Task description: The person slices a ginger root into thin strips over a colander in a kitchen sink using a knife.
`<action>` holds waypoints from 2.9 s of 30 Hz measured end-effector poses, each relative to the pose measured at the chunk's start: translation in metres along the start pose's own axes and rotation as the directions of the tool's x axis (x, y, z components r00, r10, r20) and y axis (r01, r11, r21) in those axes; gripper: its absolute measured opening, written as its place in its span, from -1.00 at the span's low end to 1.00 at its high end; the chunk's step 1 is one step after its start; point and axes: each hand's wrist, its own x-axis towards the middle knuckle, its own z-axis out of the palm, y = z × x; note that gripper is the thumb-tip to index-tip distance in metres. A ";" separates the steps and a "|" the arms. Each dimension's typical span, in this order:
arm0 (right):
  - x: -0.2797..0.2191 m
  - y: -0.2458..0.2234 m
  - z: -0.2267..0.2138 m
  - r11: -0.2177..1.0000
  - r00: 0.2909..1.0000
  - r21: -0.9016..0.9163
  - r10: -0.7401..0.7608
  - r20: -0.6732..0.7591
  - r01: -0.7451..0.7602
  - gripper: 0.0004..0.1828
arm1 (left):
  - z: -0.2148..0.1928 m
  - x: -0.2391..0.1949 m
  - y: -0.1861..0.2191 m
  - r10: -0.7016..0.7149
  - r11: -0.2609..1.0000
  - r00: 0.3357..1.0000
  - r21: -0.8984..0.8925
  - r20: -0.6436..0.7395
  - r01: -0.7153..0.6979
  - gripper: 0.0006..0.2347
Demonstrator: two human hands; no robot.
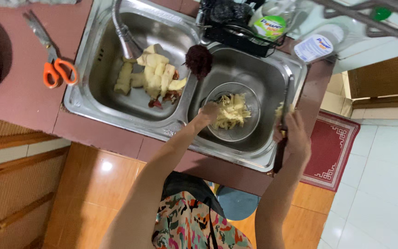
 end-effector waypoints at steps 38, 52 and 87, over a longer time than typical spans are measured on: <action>0.034 0.188 0.023 0.771 0.962 0.580 0.258 0.093 -0.263 -0.60 | -0.058 0.029 0.086 0.072 0.997 0.997 -0.025 0.026 -0.072 -0.73; 0.091 0.146 0.056 0.839 0.938 0.486 0.080 0.337 -0.246 -0.68 | -0.050 -0.088 0.053 0.041 0.831 0.900 -0.485 -0.434 -0.272 -0.75; -0.016 0.010 0.053 0.889 0.968 -0.457 0.110 0.227 0.006 -0.24 | -0.051 -0.094 0.061 -0.081 0.292 0.997 -0.956 -0.010 0.014 -0.64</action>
